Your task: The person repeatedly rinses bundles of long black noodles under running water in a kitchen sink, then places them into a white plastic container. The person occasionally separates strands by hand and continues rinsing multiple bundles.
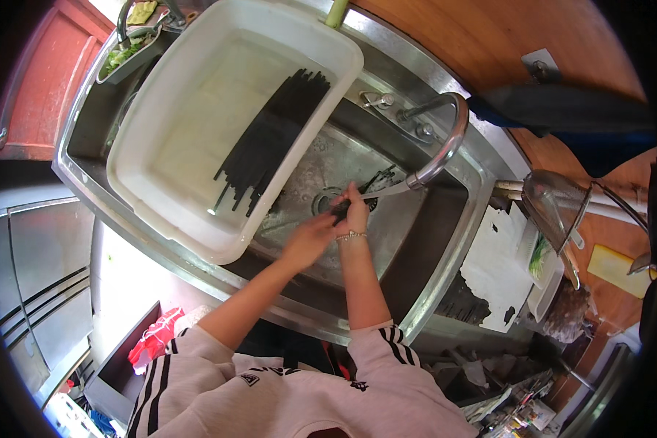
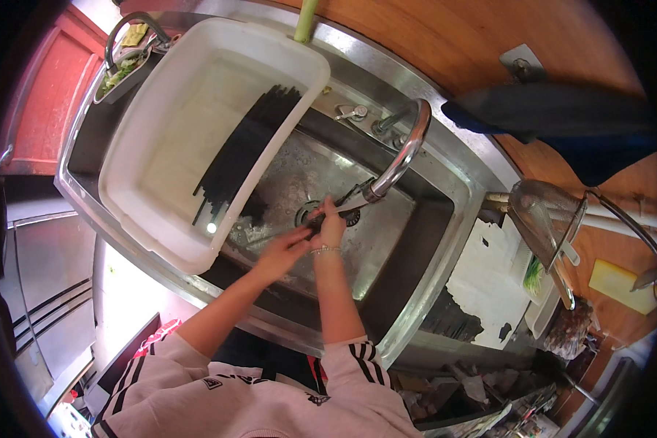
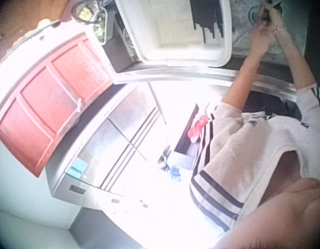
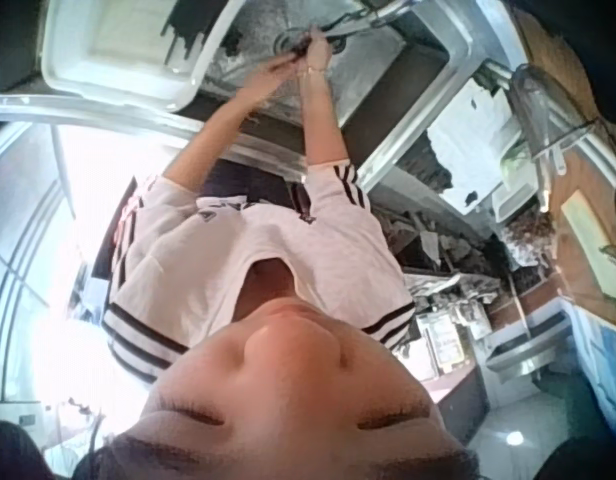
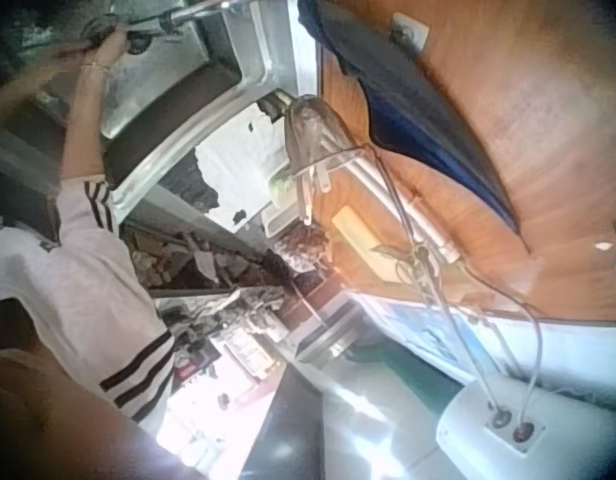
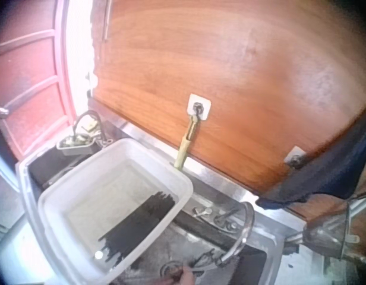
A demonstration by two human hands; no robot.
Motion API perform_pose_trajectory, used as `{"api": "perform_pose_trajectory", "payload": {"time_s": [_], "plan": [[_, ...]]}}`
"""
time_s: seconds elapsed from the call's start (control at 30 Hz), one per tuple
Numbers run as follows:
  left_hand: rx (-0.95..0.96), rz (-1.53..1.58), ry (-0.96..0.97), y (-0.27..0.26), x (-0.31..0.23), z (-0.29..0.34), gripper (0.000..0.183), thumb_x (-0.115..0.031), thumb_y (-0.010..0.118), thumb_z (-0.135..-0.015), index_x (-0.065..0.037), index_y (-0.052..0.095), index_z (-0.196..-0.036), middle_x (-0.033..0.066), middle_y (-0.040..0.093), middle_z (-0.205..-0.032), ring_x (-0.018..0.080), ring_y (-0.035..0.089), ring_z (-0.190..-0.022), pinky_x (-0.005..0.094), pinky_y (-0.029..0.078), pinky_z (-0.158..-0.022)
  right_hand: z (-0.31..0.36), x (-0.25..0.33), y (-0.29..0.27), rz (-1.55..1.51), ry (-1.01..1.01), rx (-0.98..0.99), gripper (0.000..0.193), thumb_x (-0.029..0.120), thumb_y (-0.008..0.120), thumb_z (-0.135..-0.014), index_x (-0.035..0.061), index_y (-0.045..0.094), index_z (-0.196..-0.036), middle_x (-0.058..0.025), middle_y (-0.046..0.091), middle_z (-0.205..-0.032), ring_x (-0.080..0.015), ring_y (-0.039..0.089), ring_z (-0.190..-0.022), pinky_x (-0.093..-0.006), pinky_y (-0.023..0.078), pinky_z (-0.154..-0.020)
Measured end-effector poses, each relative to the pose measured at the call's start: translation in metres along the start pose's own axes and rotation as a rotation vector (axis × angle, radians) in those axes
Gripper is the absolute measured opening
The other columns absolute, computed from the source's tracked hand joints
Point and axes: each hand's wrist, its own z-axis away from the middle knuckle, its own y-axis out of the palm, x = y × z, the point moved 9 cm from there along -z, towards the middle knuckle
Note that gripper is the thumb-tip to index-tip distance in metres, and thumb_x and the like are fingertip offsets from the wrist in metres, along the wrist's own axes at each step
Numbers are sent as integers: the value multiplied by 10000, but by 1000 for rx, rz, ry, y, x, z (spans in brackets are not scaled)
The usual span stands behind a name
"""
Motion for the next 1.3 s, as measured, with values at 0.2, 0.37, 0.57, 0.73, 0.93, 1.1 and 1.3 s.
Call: {"api": "perform_pose_trajectory", "payload": {"time_s": [0.2, 0.37, 0.57, 0.73, 0.93, 1.1, 1.3], "plan": [[-312, 581, -281, -62, 50, 24, 329, -349, 526, -922, -89, 605, -1107, 78, 613, -1079, 213, 590, -969, 355, 505, -795, 2, -10, 20, -258, 106, -3, 266, 242, 644, -856, 120, 468, -698, -7, 508, -651, -128, 500, -575, -268, 463, -549], [-155, 652, -404, -38, 30, 28, 281, -363, 533, -918, -102, 566, -1018, 18, 592, -946, 157, 581, -873, 332, 523, -704, 27, -39, 29, -210, 178, 1, 247, 250, 637, -845, 119, 479, -709, -11, 523, -673, -137, 514, -610, -269, 462, -591], [488, 771, -586, -7, 18, 64, 451, -360, 694, -819, -37, 507, -1072, 122, 651, -906, 184, 665, -783, 300, 538, -665, 61, -53, 2, -247, 193, -27, 228, 256, 608, -822, 106, 483, -704, -19, 522, -700, -150, 514, -661, -286, 440, -653], [680, 577, -527, 12, 18, 56, 478, -259, 757, -763, -31, 502, -1097, 99, 645, -851, 152, 645, -702, 275, 516, -566, 75, -22, 17, 74, -72, 191, 184, 222, 598, -810, 60, 544, -743, -45, 568, -793, -155, 518, -737, -288, 414, -712], [31, -539, -10, -26, -14, 29, 402, -274, 752, -732, -68, 530, -996, 100, 609, -710, 230, 616, -558, 353, 480, -476, 61, 26, 26, 98, -31, 186, 166, 205, 607, -865, 58, 564, -800, -41, 561, -761, -184, 549, -728, -325, 450, -713], [-250, -809, 167, -49, -36, 34, 394, -305, 694, -764, -86, 579, -1071, 143, 635, -838, 313, 635, -675, 393, 512, -566, 33, 46, 43, -159, -24, 88, 213, 239, 612, -890, 91, 505, -781, -16, 510, -708, -164, 525, -688, -345, 466, -708], [-94, 924, -397, -38, 38, -2, 368, -369, 522, -917, -49, 618, -1072, 59, 646, -972, 201, 621, -839, 347, 504, -747, 45, 104, 78, -51, -386, 233, 119, 162, 610, -892, 91, 527, -846, -17, 546, -778, -145, 544, -731, -327, 470, -716]]}}
